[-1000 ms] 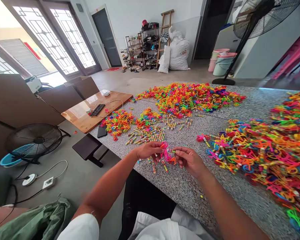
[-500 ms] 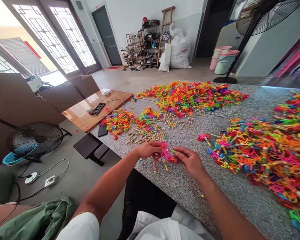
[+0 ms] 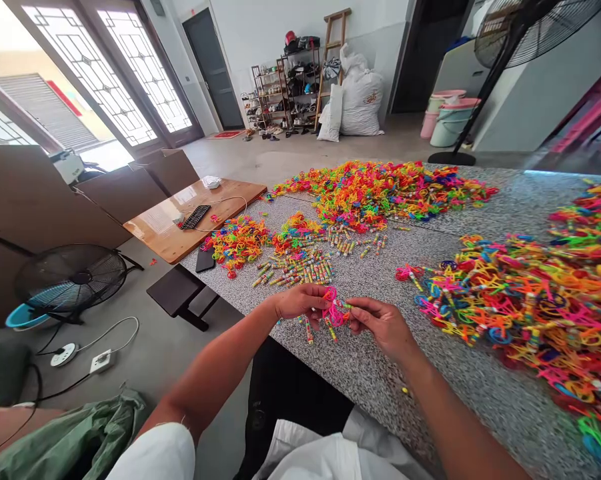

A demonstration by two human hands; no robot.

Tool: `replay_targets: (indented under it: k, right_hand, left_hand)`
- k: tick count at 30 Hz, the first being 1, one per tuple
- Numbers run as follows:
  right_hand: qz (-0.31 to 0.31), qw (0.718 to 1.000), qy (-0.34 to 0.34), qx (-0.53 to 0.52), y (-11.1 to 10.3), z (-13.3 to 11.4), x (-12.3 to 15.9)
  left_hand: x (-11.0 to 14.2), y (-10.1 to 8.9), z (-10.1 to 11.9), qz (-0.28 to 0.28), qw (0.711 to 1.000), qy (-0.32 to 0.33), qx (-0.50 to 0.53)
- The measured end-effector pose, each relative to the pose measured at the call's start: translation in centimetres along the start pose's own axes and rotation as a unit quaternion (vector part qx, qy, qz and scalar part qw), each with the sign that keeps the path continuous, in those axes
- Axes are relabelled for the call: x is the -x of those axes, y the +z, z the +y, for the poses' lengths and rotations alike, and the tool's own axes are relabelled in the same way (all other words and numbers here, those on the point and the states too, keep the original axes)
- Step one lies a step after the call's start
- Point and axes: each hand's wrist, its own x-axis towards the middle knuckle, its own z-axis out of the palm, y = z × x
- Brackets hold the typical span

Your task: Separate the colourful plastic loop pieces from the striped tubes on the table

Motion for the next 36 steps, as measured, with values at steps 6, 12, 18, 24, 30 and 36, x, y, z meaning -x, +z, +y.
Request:
replay_targets:
  k: [6, 12, 18, 24, 30, 36]
  right_hand:
    - [-0.024, 0.981, -0.089, 0.17, -0.4, -0.7, 0.7]
    - [-0.016, 0.929, -0.171, 0.326, -0.2, -1.8, 0.5]
    - [0.014, 0.976, -0.062, 0.206, -1.3, -0.8, 0.5]
    - [0.0, 0.986, -0.027, 0.163, -1.9, -0.5, 1.0]
    - [-0.018, 0.993, 0.001, 0.113, -2.0, 0.6, 1.5]
    - [0.158, 0.972, -0.017, 0.176, -4.8, 0.3, 1.1]
  left_hand:
    - [0.2, 0.9, -0.1, 0.026, 0.995, 0.02, -0.091]
    - [-1.4, 1.4, -1.1, 0.119, 0.981, 0.015, -0.155]
    - [-2.3, 1.3, -1.1, 0.098, 0.984, 0.021, -0.147]
    - [-2.4, 1.7, -1.6, 0.1, 0.987, 0.031, -0.12]
    - [-2.5, 2.0, -2.3, 0.078, 0.995, 0.003, -0.066]
    - [-4.5, 0.3, -2.3, 0.153, 0.969, 0.052, -0.184]
